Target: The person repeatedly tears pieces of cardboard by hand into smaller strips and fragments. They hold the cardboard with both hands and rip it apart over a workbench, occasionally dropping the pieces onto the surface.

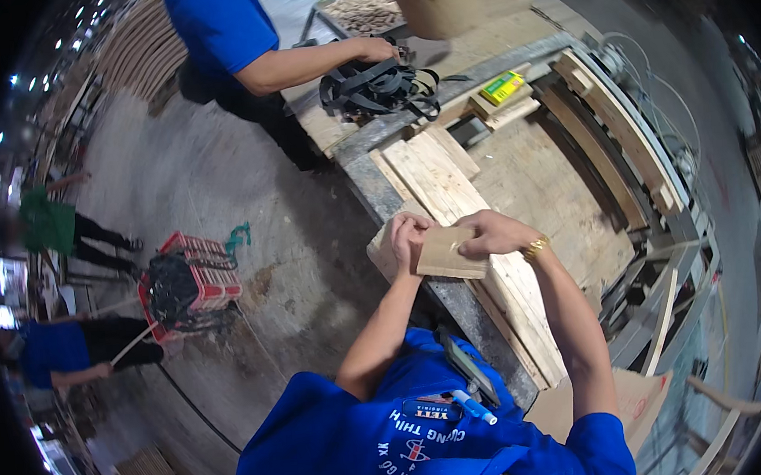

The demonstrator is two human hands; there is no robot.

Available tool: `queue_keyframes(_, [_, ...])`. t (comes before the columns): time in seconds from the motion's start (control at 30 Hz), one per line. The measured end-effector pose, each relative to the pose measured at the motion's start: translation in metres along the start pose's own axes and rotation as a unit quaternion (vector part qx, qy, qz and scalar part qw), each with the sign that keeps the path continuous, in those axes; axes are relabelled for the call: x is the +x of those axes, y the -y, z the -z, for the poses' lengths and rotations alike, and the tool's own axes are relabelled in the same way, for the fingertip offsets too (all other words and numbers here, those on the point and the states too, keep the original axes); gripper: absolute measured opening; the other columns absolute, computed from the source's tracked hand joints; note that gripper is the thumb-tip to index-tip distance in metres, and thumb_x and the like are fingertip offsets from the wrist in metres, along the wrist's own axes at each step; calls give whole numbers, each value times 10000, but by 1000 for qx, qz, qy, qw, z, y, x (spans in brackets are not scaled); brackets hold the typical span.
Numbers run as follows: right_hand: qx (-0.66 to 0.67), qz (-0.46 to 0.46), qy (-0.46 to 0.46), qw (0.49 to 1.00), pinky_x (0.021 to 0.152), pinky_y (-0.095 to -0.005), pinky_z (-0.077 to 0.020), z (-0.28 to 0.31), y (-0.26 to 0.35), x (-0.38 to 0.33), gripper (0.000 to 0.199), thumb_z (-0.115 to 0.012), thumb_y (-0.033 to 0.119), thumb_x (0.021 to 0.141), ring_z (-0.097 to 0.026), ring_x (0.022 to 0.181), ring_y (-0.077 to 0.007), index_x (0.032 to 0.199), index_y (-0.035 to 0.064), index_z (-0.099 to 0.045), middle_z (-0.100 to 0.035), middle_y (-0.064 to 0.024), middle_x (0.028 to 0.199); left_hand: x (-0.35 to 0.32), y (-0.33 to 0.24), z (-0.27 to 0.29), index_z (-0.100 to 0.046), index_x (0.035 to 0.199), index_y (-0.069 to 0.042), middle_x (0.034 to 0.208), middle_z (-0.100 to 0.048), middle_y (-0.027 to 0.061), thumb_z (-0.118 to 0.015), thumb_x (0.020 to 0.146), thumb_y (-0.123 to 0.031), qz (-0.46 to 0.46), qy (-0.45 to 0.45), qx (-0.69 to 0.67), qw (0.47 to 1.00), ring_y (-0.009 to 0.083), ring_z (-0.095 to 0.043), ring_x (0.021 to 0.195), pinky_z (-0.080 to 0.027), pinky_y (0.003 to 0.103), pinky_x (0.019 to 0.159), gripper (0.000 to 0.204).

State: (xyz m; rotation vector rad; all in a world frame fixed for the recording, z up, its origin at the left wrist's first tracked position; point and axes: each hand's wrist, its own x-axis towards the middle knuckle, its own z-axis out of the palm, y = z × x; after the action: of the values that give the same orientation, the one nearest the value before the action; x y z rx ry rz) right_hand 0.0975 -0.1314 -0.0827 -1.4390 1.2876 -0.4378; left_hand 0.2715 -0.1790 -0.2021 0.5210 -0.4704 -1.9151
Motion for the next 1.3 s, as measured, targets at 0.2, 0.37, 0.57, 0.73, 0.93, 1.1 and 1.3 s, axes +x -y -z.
queue_keyframes(0.2, [-157,119,110,974,824,-329,-471,-12,-5,99,272,-659,47,705,-584,958,-251,945,-64,-595,-594,-126,1073,10,-48,32,-503,806,-52,696,-457,37,-491,859,-260,38,12,-24,999,164,-466,670,-424,306,669,215])
queue_keyframes(0.37, [-205,182,67,959,841,-330,-466,-24,-15,106,119,-631,16,679,-556,989,-279,761,-53,-577,-565,-101,1092,5,-102,72,-541,1066,-10,903,-572,61,-502,903,-149,-90,-134,294,942,170,-545,904,-433,316,859,217])
queue_keyframes(0.57, [-274,198,25,941,842,-340,-460,-27,-6,93,136,-654,53,656,-537,1030,-283,752,-18,-589,-548,-104,1173,-7,-101,87,-618,964,16,840,-618,0,-588,857,-166,126,50,553,822,79,-513,795,-432,259,726,213])
queue_keyframes(0.73, [-356,248,-76,898,883,-380,-429,-8,62,45,185,-669,105,669,-467,1141,-283,819,20,-601,-473,-118,1286,6,-151,-8,-590,804,2,685,-579,132,-625,808,-172,40,268,672,689,194,-542,608,-436,330,588,178])
queue_keyframes(0.93, [-288,66,-92,951,752,-392,-474,11,86,-26,490,-657,137,686,-629,767,-322,1143,62,-497,-648,-151,760,-7,-158,-127,-529,703,-18,687,-559,177,-616,783,-174,-109,416,733,528,375,-551,681,-428,439,579,196])
queue_keyframes(1.1, [-230,23,19,973,624,-404,-486,22,91,-100,315,-647,211,734,-618,644,-338,923,-39,-622,-614,-216,659,-40,-130,-208,-546,741,-50,662,-581,139,-589,828,-209,-172,538,716,409,348,-575,619,-428,458,544,186])
queue_keyframes(1.3, [-223,-2,-237,946,564,-440,-448,-4,72,-194,467,-562,399,838,-568,598,-380,680,-38,-608,-577,-225,614,-42,-68,-268,-601,715,12,603,-555,151,-572,832,-166,-8,626,629,461,238,-547,552,-418,339,539,214])
